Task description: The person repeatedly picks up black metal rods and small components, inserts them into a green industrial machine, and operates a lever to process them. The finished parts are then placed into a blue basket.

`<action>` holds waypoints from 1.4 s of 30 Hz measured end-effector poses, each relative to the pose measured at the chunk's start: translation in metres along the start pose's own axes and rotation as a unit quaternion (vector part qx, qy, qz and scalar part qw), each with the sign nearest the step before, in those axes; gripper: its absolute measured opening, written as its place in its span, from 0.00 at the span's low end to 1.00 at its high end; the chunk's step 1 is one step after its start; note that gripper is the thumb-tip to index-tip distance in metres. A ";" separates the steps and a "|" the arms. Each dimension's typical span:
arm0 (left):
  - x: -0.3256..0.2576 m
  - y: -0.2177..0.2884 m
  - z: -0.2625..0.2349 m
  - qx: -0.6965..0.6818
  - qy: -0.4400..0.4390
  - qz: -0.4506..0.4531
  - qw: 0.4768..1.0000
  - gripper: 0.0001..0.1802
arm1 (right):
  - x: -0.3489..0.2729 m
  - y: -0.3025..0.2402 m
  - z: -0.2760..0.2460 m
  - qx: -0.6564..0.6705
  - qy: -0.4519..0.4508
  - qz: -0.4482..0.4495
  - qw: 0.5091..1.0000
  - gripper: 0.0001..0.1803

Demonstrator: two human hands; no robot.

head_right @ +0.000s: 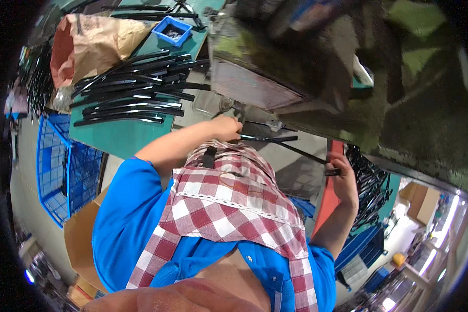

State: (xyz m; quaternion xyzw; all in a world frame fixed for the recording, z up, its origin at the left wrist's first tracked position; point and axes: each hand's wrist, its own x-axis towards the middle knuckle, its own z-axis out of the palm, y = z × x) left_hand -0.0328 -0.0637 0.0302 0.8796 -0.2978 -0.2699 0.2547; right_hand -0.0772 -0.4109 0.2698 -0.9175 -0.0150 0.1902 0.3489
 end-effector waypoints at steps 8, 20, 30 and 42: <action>0.003 -0.068 -0.094 0.070 0.177 -0.114 0.975 0.10 | 0.052 0.037 0.107 -0.145 -0.119 0.098 0.977 0.13; 0.114 -0.093 -0.167 0.078 0.186 -0.124 0.972 0.13 | -0.013 0.015 0.186 -0.084 0.009 0.120 0.989 0.16; 0.125 -0.103 -0.167 0.193 0.157 -0.098 0.964 0.14 | -0.019 0.008 0.190 -0.091 0.021 0.089 0.992 0.16; 0.033 -0.073 -0.161 -0.077 0.281 -0.072 0.954 0.11 | 0.041 -0.016 0.186 -0.129 -0.034 -0.011 0.991 0.17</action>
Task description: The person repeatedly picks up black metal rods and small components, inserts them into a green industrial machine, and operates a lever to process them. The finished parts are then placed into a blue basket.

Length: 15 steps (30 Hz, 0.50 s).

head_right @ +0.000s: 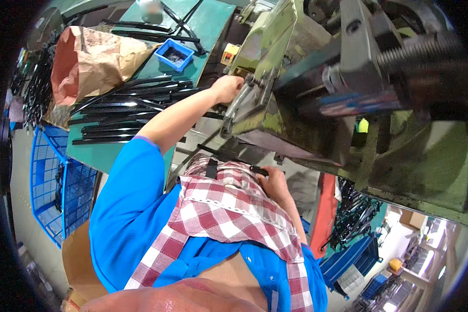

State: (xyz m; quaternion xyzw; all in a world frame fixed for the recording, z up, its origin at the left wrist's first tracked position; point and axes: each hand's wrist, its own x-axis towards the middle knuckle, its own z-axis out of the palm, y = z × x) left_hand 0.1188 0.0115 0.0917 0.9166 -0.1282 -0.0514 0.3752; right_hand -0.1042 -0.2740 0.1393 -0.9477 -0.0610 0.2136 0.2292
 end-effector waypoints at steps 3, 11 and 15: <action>-0.052 0.001 0.012 -0.309 0.008 0.100 0.946 0.10 | 0.014 -0.014 -0.006 -0.006 0.009 -0.036 0.999 0.17; -0.112 0.043 -0.011 -0.340 -0.113 -0.054 0.932 0.15 | 0.045 -0.009 -0.014 -0.014 0.036 -0.130 0.991 0.18; -0.107 0.026 0.000 -0.294 -0.093 -0.067 0.949 0.20 | 0.052 -0.026 -0.018 0.023 0.046 -0.154 0.987 0.16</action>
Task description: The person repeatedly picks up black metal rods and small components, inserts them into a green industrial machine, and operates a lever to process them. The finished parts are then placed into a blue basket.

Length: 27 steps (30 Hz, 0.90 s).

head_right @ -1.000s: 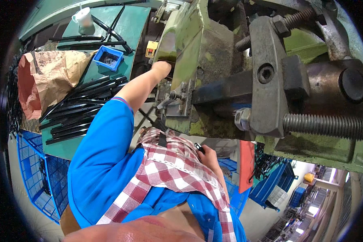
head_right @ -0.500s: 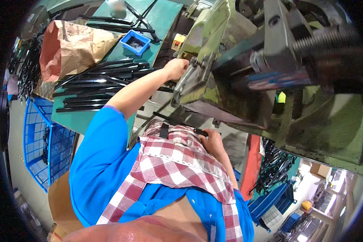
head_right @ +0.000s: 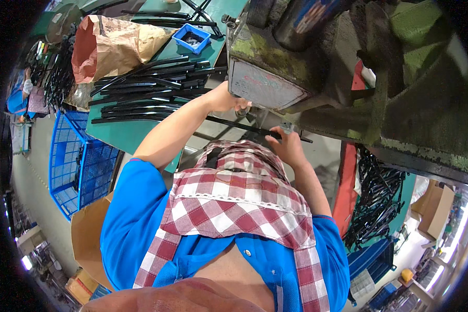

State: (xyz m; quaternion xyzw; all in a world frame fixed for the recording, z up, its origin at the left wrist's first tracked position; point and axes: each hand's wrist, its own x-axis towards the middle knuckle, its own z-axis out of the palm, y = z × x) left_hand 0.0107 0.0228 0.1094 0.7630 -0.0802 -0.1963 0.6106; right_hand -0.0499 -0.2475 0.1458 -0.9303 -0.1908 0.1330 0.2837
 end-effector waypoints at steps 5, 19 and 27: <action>-0.024 0.013 0.004 0.127 0.102 0.002 0.987 0.20 | 0.023 -0.027 -0.002 0.100 0.052 -0.069 0.991 0.14; -0.023 0.034 0.016 -0.188 0.048 -0.092 0.977 0.06 | 0.055 -0.034 0.003 0.095 0.004 0.005 0.995 0.22; -0.016 0.022 0.030 -0.232 0.055 -0.067 0.969 0.06 | 0.054 -0.019 -0.005 0.100 -0.037 -0.072 0.992 0.16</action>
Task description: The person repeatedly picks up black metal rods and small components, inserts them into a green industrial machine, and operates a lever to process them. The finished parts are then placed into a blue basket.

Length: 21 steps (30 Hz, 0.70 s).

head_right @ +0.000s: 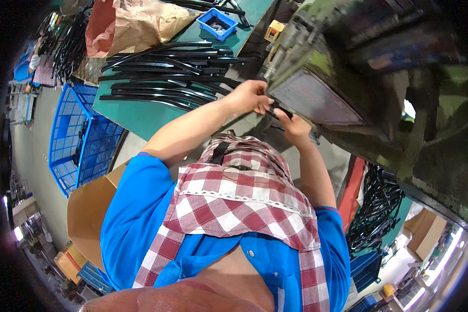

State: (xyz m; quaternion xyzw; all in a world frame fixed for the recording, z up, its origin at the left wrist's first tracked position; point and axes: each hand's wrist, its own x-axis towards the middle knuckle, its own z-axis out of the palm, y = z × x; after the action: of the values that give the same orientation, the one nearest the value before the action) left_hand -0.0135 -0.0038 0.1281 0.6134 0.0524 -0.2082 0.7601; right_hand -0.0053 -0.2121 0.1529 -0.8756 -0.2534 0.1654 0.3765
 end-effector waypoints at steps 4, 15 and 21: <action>0.000 0.004 0.011 -0.012 0.023 0.007 1.000 0.06 | -0.007 0.005 -0.002 -0.059 -0.004 0.149 0.987 0.17; 0.008 -0.002 0.021 -0.032 0.009 0.016 0.999 0.05 | -0.014 0.005 -0.013 -0.105 0.054 0.081 0.990 0.17; -0.007 -0.011 0.005 0.116 0.014 0.013 0.993 0.14 | -0.007 0.028 0.008 0.168 0.010 0.155 0.973 0.15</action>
State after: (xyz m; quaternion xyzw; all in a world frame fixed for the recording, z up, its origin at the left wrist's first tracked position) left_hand -0.0249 -0.0088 0.1214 0.7007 0.0307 -0.1941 0.6858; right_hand -0.0058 -0.2282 0.1278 -0.8299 -0.0792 0.2534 0.4906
